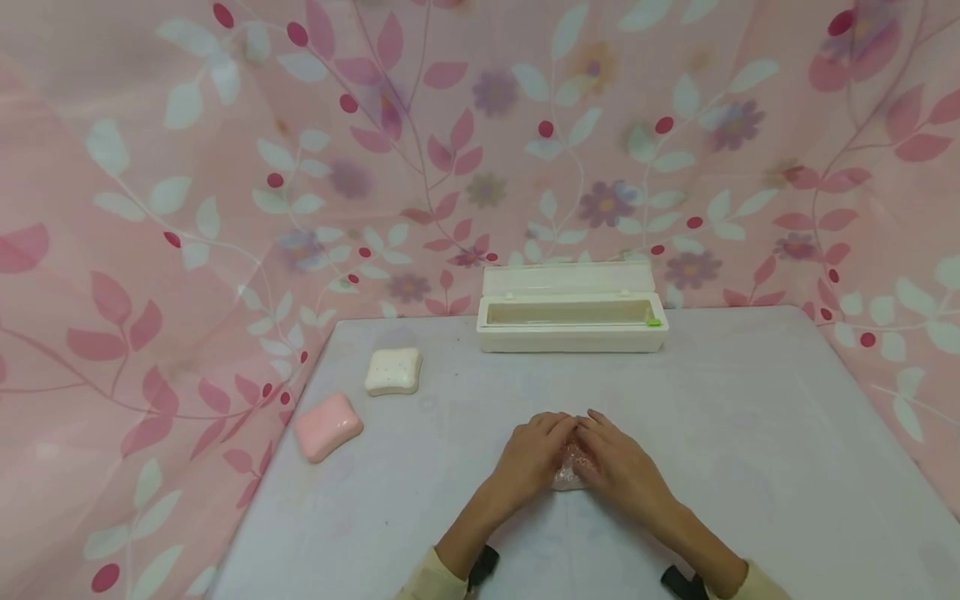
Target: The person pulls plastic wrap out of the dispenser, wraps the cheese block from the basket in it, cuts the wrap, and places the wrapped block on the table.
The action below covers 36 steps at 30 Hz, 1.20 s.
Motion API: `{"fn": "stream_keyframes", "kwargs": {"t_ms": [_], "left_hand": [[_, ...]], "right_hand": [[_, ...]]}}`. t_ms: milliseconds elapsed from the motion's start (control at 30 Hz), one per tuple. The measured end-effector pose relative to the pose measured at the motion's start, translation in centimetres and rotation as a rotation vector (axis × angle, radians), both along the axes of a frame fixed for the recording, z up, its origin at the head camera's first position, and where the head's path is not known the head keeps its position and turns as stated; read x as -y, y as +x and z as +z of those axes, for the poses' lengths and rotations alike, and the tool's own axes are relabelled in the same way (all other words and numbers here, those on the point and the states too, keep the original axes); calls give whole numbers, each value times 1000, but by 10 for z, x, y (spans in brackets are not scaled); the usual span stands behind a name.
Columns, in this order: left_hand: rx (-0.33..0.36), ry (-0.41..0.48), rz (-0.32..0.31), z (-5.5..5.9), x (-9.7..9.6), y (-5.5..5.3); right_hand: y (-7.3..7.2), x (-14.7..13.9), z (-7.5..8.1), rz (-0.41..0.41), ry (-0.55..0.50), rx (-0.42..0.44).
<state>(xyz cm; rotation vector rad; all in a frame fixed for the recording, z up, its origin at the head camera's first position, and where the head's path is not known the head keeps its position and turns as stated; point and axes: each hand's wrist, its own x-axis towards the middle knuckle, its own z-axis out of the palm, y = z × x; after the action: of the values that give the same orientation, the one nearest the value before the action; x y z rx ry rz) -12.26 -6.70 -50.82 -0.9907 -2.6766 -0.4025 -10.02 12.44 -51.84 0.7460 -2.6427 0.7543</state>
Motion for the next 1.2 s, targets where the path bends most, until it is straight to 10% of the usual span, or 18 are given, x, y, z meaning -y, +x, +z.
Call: {"fn": "stream_keyframes", "kwargs": {"t_ms": [533, 767, 1033, 1200], "left_hand": [[97, -59, -106, 0, 4, 4], [366, -68, -226, 0, 22, 2], [167, -123, -239, -1, 22, 3], [292, -39, -249, 4, 24, 3]], "right_hand": [[2, -3, -2, 178, 59, -22], [4, -15, 8, 282, 115, 195], [2, -16, -1, 286, 134, -42], [2, -20, 2, 289, 88, 44]]}}
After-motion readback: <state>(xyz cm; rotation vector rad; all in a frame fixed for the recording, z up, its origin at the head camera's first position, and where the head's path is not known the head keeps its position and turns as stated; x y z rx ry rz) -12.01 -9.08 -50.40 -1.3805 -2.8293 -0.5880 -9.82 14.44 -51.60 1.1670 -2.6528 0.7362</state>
